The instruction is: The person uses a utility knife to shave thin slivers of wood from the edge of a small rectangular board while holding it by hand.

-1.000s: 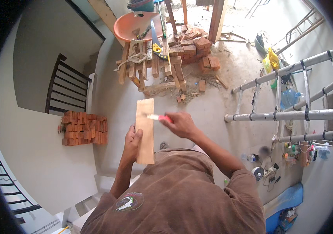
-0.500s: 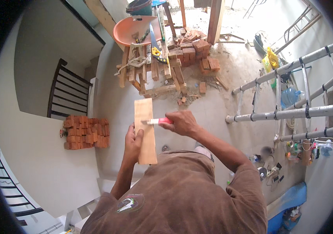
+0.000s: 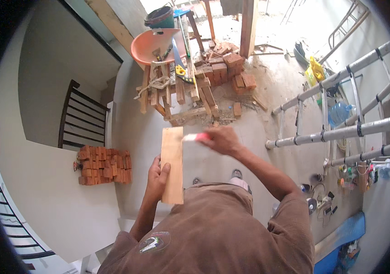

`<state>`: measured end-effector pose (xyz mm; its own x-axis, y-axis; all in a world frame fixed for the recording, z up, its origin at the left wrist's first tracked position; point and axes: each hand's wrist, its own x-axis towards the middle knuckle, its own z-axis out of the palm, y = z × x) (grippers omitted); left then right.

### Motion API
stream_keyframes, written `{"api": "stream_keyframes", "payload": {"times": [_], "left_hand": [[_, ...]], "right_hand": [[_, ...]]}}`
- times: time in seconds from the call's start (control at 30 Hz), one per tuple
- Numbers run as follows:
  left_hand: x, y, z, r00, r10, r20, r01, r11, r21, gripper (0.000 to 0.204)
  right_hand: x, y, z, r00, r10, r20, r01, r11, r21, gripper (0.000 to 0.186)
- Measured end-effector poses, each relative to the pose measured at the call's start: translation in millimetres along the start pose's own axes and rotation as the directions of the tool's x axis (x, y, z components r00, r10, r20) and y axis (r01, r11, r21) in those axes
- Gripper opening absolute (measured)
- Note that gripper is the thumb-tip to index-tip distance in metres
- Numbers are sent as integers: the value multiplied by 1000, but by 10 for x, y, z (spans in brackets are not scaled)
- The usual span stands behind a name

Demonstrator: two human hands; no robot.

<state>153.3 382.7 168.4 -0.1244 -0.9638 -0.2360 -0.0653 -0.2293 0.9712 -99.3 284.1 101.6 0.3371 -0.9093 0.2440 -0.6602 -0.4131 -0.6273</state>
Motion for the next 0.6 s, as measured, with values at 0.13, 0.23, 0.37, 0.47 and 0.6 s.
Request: {"api": "stream_keyframes", "payload": {"times": [0.13,0.23,0.37,0.47,0.6], "left_hand": [[-14,79,93,998,-38,47,37,999,26,42],[-24,119,39,996,-57,63,58,998,-14,40],[6,-37,96,990,-112,88,114,993,-22,44],[-40,134,231,977,-126,170,128,992,-1,47],[-33,272,250,982,-74,171,50,989,140,48]], "right_hand": [[20,422,245,996,81,-45,-83,996,-28,42],[65,716,-61,888,454,-74,-447,890,89,39],[-139,-39,-68,992,-46,113,46,999,9,32],[-275,1345,467,908,371,-196,-309,907,285,40],[-946,2293,-152,724,681,-113,-599,701,388,52]]}}
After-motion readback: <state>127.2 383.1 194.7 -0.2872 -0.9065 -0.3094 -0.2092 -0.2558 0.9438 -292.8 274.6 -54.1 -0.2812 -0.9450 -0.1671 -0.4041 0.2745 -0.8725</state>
